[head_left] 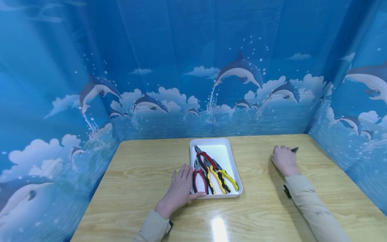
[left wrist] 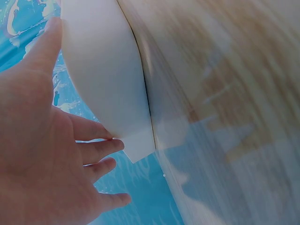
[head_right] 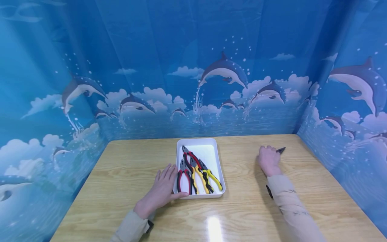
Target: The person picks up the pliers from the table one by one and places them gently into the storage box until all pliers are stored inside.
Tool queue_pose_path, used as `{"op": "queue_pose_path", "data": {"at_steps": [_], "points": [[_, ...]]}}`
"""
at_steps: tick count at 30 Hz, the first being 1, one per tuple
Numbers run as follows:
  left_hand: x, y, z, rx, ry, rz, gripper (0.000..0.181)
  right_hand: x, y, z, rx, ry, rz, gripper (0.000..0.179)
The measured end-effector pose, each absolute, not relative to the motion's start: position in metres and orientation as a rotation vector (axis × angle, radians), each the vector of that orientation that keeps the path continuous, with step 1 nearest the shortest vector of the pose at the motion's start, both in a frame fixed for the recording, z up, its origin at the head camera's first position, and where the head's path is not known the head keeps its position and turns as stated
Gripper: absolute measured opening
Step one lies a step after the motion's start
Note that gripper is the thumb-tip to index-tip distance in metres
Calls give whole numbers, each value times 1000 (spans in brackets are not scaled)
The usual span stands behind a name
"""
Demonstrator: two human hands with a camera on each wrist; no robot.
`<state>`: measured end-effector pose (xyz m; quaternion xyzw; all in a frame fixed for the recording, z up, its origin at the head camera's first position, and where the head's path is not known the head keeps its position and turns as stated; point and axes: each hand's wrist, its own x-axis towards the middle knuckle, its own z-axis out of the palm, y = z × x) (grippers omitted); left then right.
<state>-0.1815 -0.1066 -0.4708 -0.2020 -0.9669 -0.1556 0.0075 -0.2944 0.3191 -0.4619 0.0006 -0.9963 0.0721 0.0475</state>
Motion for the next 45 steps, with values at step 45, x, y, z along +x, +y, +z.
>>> {"op": "queue_pose_path", "data": {"at_steps": [45], "points": [[-181, -105, -470, -624, -3024, -503, 110, -283, 348, -460, -357, -3180, 287, 60]]}}
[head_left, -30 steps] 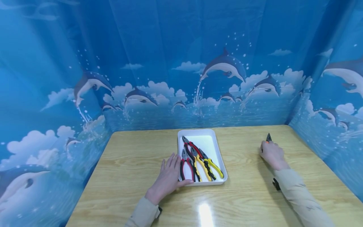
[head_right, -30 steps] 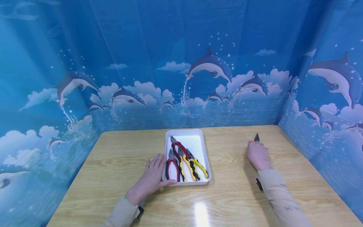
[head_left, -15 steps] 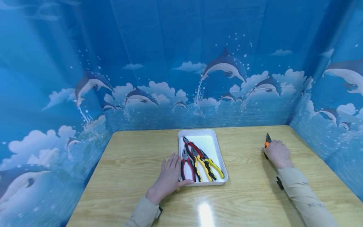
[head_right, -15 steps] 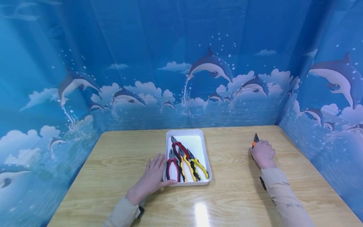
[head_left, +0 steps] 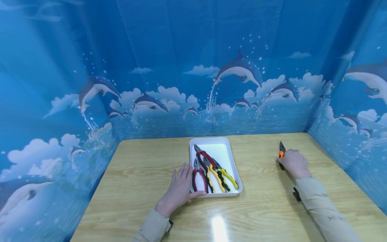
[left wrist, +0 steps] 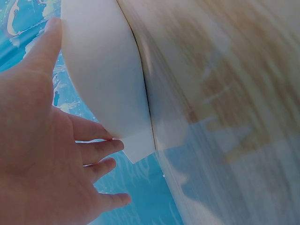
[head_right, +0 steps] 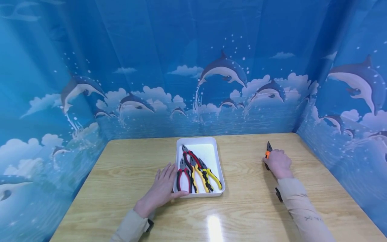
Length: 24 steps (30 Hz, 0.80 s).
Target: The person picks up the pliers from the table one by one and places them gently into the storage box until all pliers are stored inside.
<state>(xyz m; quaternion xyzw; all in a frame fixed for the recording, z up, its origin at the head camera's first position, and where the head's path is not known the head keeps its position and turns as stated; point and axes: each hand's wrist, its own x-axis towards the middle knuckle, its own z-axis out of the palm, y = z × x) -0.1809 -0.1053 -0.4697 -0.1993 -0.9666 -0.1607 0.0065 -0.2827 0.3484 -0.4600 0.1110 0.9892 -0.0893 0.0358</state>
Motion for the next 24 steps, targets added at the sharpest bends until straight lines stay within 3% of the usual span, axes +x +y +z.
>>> {"op": "queue_pose_path", "data": {"at_steps": [24], "points": [[-181, -105, -472, -624, -3013, -477, 109, -267, 312, -460, 143, 3096, -242, 59]]}}
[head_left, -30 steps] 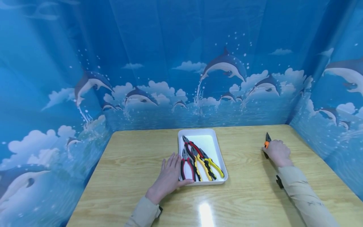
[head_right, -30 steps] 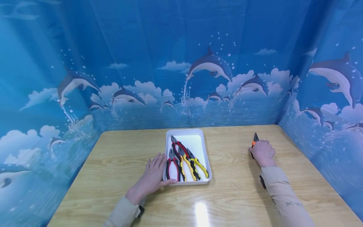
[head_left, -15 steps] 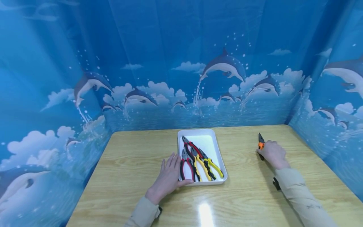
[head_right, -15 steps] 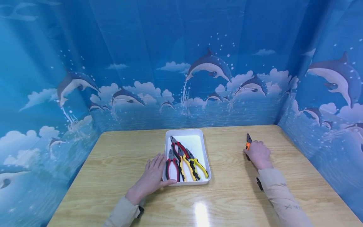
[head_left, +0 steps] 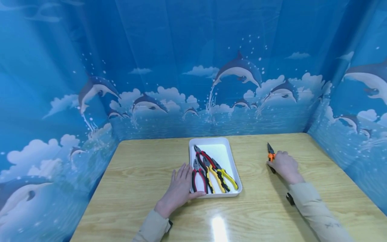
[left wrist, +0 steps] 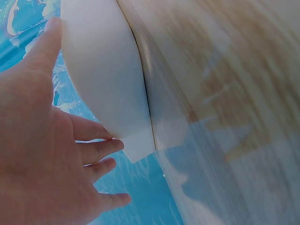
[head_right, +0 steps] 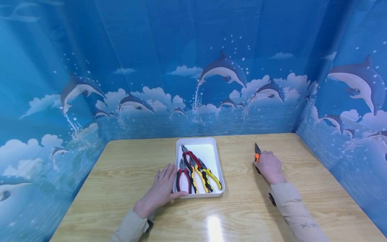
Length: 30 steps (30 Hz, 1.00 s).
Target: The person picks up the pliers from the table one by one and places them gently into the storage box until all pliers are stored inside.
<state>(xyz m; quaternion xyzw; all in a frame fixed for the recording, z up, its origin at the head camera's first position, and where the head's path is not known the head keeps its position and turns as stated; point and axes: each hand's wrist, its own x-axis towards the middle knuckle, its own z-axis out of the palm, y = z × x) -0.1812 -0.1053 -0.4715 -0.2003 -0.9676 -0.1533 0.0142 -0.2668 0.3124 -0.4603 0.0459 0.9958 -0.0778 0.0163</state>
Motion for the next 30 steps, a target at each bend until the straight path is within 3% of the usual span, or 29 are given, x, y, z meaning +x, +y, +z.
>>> {"op": "queue_pose_path", "data": {"at_steps": [30], "points": [[-181, -104, -468, -586, -3069, -509, 110, -247, 261, -463, -172, 3245, -95, 56]]}}
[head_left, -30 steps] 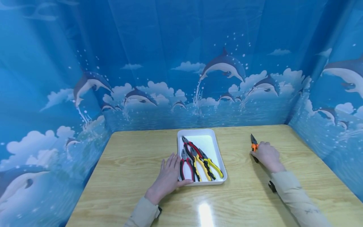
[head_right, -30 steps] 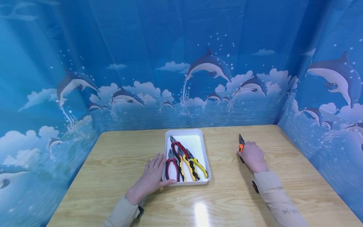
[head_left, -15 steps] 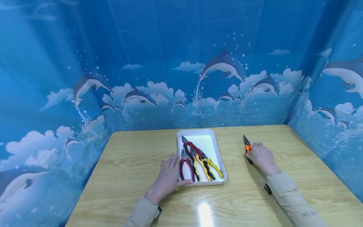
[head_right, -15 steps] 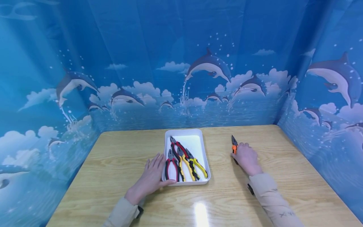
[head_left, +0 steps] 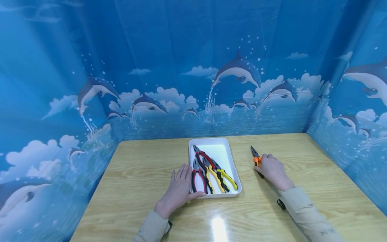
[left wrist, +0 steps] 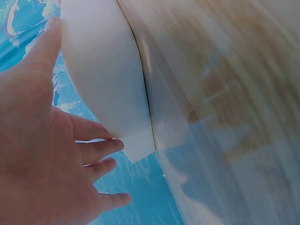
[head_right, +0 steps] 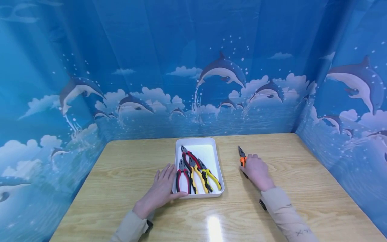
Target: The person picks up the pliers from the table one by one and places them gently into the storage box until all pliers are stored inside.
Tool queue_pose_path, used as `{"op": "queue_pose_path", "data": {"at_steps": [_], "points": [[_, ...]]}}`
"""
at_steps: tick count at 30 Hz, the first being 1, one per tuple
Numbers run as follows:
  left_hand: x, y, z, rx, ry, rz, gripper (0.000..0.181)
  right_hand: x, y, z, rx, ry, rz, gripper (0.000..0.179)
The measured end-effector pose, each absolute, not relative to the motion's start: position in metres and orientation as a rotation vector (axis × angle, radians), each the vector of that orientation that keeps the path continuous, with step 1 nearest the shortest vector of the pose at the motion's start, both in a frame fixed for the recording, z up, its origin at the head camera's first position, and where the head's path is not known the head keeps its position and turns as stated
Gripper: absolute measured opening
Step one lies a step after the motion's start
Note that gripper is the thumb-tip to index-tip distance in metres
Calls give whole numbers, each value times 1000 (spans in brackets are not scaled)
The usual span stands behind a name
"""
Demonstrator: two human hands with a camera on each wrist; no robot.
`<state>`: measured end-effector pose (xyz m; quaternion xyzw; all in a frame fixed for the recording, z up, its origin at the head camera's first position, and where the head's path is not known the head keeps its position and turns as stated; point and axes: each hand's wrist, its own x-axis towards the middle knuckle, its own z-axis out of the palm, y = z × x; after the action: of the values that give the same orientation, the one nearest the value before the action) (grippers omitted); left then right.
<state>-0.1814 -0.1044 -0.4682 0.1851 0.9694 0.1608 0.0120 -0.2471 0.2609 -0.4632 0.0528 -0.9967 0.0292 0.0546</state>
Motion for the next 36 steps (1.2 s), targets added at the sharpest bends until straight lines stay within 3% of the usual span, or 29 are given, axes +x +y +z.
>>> {"op": "queue_pose_path", "data": {"at_steps": [19, 29, 36], "points": [[-180, -106, -470, 616, 3055, 495, 110, -237, 237, -466, 252, -2998, 129, 58], [-181, -105, -469, 607, 3044, 489, 110, -239, 234, -469, 139, -3123, 89, 61], [-180, -104, -468, 606, 3045, 503, 109, -241, 233, -465, 160, -3146, 107, 54]]}}
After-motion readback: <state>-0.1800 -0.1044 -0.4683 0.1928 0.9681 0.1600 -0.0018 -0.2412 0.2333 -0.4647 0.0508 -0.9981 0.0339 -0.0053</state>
